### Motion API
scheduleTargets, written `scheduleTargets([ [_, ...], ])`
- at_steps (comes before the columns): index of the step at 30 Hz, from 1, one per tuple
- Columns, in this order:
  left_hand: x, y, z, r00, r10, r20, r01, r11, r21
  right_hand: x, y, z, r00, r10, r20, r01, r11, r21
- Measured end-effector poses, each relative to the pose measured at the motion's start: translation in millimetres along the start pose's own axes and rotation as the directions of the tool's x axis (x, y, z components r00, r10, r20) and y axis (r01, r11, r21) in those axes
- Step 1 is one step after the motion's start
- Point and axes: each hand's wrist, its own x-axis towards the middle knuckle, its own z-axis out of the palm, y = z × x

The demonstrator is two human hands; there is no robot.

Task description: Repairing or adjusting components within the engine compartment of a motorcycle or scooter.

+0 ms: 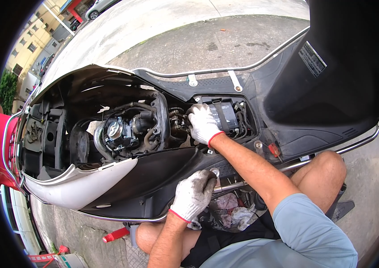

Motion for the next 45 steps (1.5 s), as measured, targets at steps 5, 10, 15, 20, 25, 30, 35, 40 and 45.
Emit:
scheduleTargets([
  [5, 0.0, 1.0, 0.1, 1.000, -0.001, 0.002, 0.001, 1.000, 0.004, 0.5, 0.5, -2.3, 1.000, -0.002, 0.024, 0.002, 1.000, 0.027],
  [10, 0.2, 0.9, 0.8, 1.000, -0.001, 0.010, 0.001, 1.000, 0.001, 2.0, 0.9, -5.1, 0.999, -0.002, 0.037, 0.001, 0.999, 0.043],
  [15, 0.9, 1.0, 1.9, 1.000, 0.011, 0.007, -0.011, 1.000, 0.013, 3.9, 0.3, -5.1, 0.998, 0.005, 0.056, -0.006, 1.000, 0.023],
  [20, 0.6, -0.3, 2.8, 1.000, -0.006, 0.014, 0.006, 1.000, 0.005, 1.3, -1.5, -2.4, 0.999, 0.019, -0.038, -0.019, 1.000, -0.011],
  [25, 1.1, -2.5, 3.1, 1.000, 0.018, 0.000, -0.018, 1.000, -0.001, 2.0, -0.4, -5.1, 1.000, 0.017, 0.021, -0.018, 0.999, 0.037],
  [30, 0.7, 0.2, 2.1, 1.000, 0.006, 0.015, -0.006, 1.000, 0.019, 2.6, -0.4, -6.9, 0.998, 0.015, 0.061, -0.019, 0.998, 0.057],
  [35, 1.7, 1.0, 1.3, 1.000, 0.001, 0.008, -0.001, 1.000, 0.011, 3.4, 2.2, -4.4, 0.999, -0.006, 0.054, 0.009, 0.999, -0.049],
  [40, 0.3, -2.3, 1.9, 1.000, 0.014, -0.002, -0.014, 1.000, -0.011, 4.2, 0.1, -5.0, 0.996, -0.001, 0.092, -0.001, 1.000, 0.021],
  [45, 0.3, -1.0, 0.1, 1.000, 0.005, 0.003, -0.005, 1.000, 0.004, 4.6, -0.9, -6.6, 0.993, 0.028, 0.118, -0.020, 0.997, -0.073],
])
